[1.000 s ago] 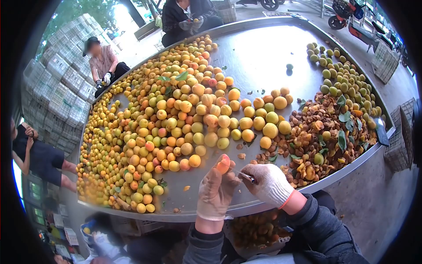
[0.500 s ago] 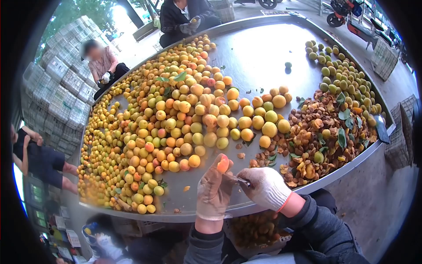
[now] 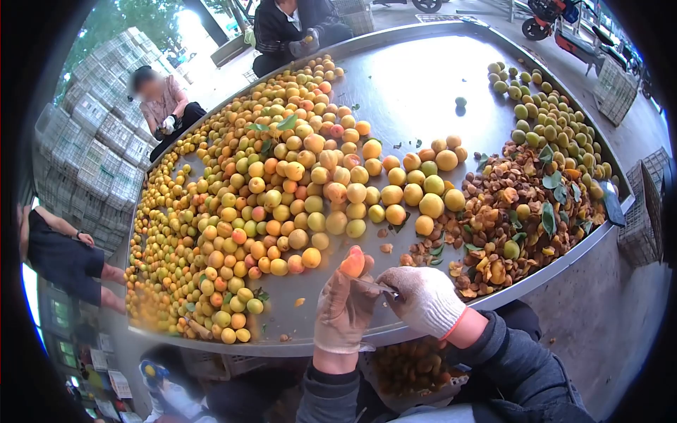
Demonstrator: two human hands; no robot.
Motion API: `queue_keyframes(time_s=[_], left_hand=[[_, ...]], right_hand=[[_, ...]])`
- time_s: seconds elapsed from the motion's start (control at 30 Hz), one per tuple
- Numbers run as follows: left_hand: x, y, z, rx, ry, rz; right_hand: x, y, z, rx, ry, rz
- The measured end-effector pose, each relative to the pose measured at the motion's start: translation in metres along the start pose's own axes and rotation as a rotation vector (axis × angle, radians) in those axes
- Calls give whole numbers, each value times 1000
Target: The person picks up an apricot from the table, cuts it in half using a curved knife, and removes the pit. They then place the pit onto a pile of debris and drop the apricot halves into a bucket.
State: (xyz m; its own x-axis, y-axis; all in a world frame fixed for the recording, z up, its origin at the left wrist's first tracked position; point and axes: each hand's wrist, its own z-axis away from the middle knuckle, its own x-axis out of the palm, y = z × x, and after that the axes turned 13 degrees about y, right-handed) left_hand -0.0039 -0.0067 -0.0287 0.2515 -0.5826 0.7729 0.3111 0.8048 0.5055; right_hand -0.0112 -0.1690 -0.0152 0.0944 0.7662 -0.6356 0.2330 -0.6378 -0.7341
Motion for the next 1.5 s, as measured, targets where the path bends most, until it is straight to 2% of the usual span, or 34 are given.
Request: queue_keyframes(time_s=[0.1, 0.37, 0.43, 0.47, 0.57, 0.77, 0.87, 1.03, 1.1, 1.17, 1.23, 1.37, 1.43, 1.47, 1.5], left_hand=[[6, 0, 1, -9, -43, 38], [2, 0, 1, -43, -107, 86], [-6, -1, -2, -29, -17, 87], [-7, -1, -2, -28, -17, 85], [-4, -1, -2, -60, -76, 144], [0, 3, 1, -91, -164, 113], [-2, 3, 1, -47, -142, 69], [1, 3, 0, -3, -121, 13], [6, 2, 0, -7, -151, 16], [7, 2, 1, -8, -183, 18], [5, 1, 0, 0, -97, -22], [-2, 1, -6, -39, -118, 44], [-3, 4, -7, -97, -138, 84], [-3, 5, -6, -93, -138, 86], [-3, 6, -6, -109, -134, 96]], right_hand=[[-4, 0, -2, 75, 47, -90], [-1, 1, -2, 34, 58, -11], [-2, -3, -7, 39, -156, 148], [2, -4, 1, 0, -52, 79], [0, 0, 1, 0, 28, -59], [-6, 8, 0, 67, 26, -215], [-11, 2, 0, 19, 34, -73], [-11, 2, 1, -16, 16, -98], [-14, 5, -2, 72, 38, -139], [-13, 5, -1, 60, 34, -116], [-8, 4, 4, -47, 19, -73], [-8, 6, 4, -35, 28, -95], [-12, 9, 1, 252, -101, -507], [-7, 9, 1, 292, -107, -735], [-14, 10, 0, 291, -109, -734]])
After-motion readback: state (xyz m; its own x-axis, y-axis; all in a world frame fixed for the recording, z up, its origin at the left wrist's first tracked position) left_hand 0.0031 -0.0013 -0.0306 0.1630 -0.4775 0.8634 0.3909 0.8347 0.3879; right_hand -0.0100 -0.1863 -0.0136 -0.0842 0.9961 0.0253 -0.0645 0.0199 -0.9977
